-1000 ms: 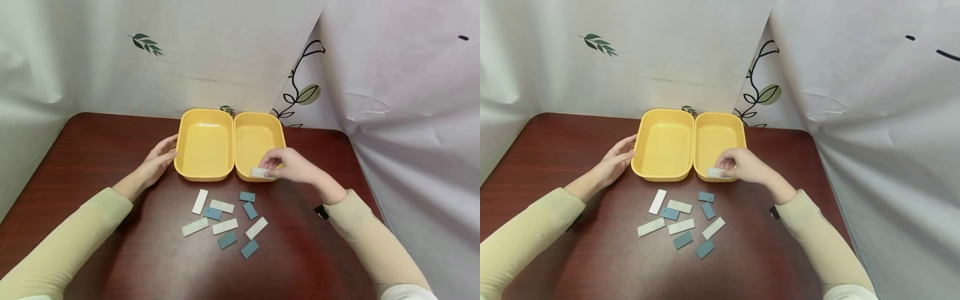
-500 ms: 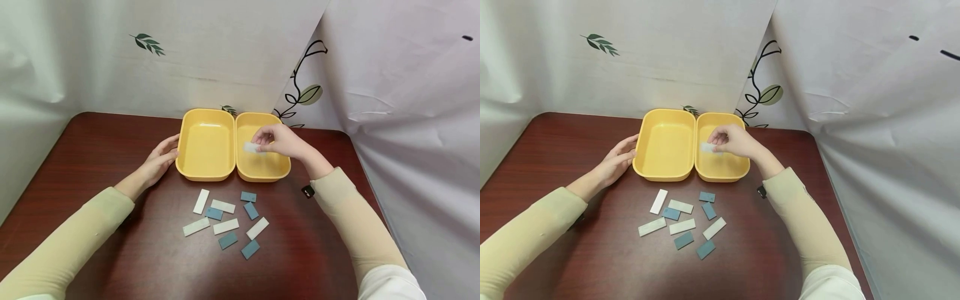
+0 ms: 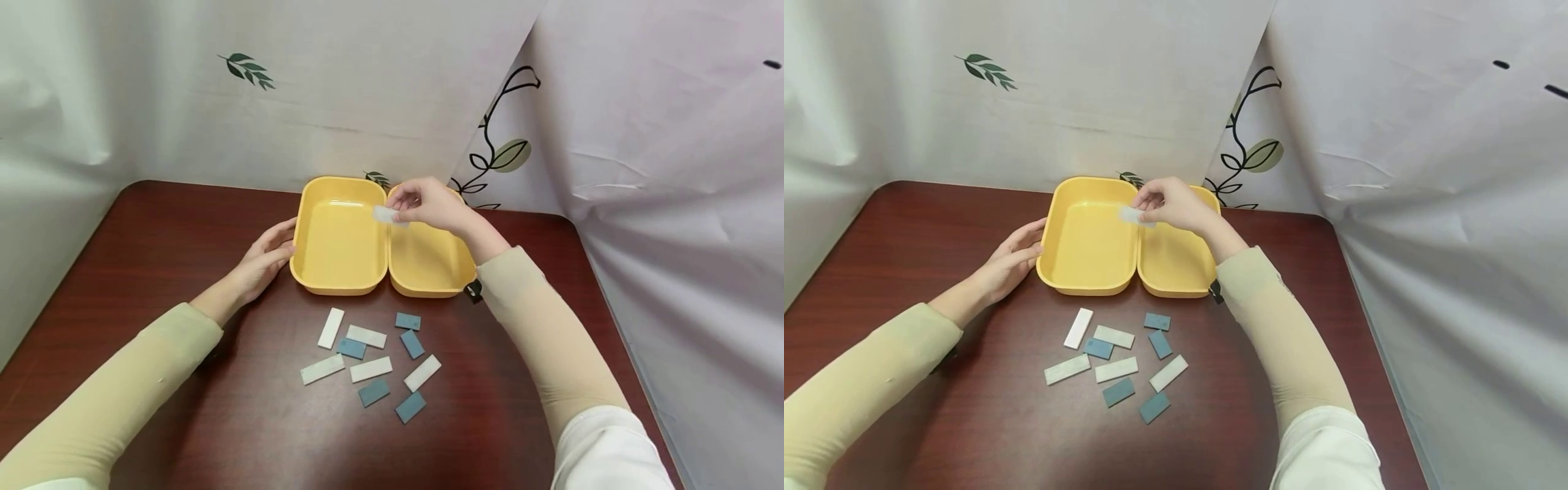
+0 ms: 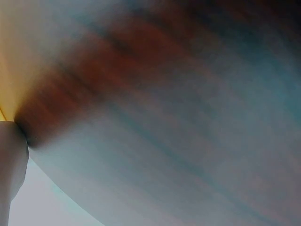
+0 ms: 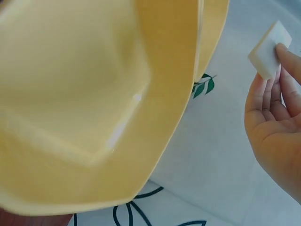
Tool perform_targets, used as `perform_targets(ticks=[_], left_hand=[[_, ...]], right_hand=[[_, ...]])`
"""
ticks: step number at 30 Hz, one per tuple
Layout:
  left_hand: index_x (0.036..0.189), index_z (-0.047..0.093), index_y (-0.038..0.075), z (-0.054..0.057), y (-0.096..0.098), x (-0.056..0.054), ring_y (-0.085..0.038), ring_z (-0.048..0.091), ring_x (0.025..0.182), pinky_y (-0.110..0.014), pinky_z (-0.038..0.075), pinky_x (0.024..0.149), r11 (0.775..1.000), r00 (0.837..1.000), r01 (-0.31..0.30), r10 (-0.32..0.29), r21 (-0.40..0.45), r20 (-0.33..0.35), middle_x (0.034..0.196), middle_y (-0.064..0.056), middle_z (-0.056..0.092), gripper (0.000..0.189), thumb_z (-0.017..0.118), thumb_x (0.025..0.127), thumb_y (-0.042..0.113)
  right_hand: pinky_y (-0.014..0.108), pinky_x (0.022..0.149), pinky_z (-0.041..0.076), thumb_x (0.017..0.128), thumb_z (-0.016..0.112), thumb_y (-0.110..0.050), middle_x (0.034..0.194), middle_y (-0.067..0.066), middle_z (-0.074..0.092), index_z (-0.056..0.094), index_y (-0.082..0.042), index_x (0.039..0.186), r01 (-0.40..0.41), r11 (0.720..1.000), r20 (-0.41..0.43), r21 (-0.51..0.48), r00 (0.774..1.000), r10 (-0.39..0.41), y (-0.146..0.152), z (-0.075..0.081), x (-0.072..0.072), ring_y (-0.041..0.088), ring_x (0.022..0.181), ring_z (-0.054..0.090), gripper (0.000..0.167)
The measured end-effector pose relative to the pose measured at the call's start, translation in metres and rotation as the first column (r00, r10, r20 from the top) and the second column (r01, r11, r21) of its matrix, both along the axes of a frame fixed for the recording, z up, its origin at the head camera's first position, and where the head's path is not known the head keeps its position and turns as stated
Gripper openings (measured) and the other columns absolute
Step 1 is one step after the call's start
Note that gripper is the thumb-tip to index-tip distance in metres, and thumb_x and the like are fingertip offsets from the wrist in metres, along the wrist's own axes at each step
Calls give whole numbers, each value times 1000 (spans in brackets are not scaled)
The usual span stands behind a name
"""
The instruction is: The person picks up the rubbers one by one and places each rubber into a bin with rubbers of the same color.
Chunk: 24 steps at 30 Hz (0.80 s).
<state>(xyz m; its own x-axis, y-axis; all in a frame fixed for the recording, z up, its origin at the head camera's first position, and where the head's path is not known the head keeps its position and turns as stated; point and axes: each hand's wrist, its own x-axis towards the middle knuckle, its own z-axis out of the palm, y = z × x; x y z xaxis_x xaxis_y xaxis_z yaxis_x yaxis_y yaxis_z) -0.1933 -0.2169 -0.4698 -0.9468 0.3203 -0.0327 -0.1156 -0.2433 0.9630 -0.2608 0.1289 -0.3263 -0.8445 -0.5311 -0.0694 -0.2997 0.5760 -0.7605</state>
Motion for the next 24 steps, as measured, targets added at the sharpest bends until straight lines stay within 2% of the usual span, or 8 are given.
perform_targets(ticks=[6, 14, 18, 24], left_hand=[[167, 27, 7, 0, 1, 0, -9, 57, 129, -16, 48, 106, 1000, 1000, -8, 8, 7, 2, 145, -2, 50, 63, 48, 108, 0], [168, 26, 9, 4, 0, 2, -10, 52, 134, -15, 46, 107, 999, 1000, -12, 12, -32, 19, 150, -3, 46, 64, 48, 109, 2], [169, 25, 9, 5, -1, 2, -11, 50, 136, -15, 45, 108, 999, 1000, -11, 12, -45, 29, 154, -6, 43, 64, 48, 109, 3], [169, 25, 9, 4, 0, 2, -11, 49, 137, -15, 45, 108, 999, 999, -14, 16, -47, 32, 156, -8, 42, 64, 49, 109, 3]], right_hand=[[22, 81, 54, 94, 76, 2, 105, 11, 73, 76, 2, 114, 23, 999, 26, -28, 999, -23, -15, -2, -15, 15, 91, 63, 20], [20, 81, 53, 93, 76, 4, 108, 12, 72, 76, 4, 116, 64, 996, 28, -54, 998, -62, -36, -8, -34, 15, 92, 63, 23], [21, 83, 53, 94, 76, 3, 108, 13, 72, 76, 4, 115, 55, 998, 10, -13, 998, -55, -44, -12, -44, 16, 93, 63, 21], [24, 88, 54, 94, 74, 6, 107, 15, 71, 75, 5, 112, -2, 999, -12, 49, 1000, 3, -55, -20, -52, 19, 94, 63, 19]])
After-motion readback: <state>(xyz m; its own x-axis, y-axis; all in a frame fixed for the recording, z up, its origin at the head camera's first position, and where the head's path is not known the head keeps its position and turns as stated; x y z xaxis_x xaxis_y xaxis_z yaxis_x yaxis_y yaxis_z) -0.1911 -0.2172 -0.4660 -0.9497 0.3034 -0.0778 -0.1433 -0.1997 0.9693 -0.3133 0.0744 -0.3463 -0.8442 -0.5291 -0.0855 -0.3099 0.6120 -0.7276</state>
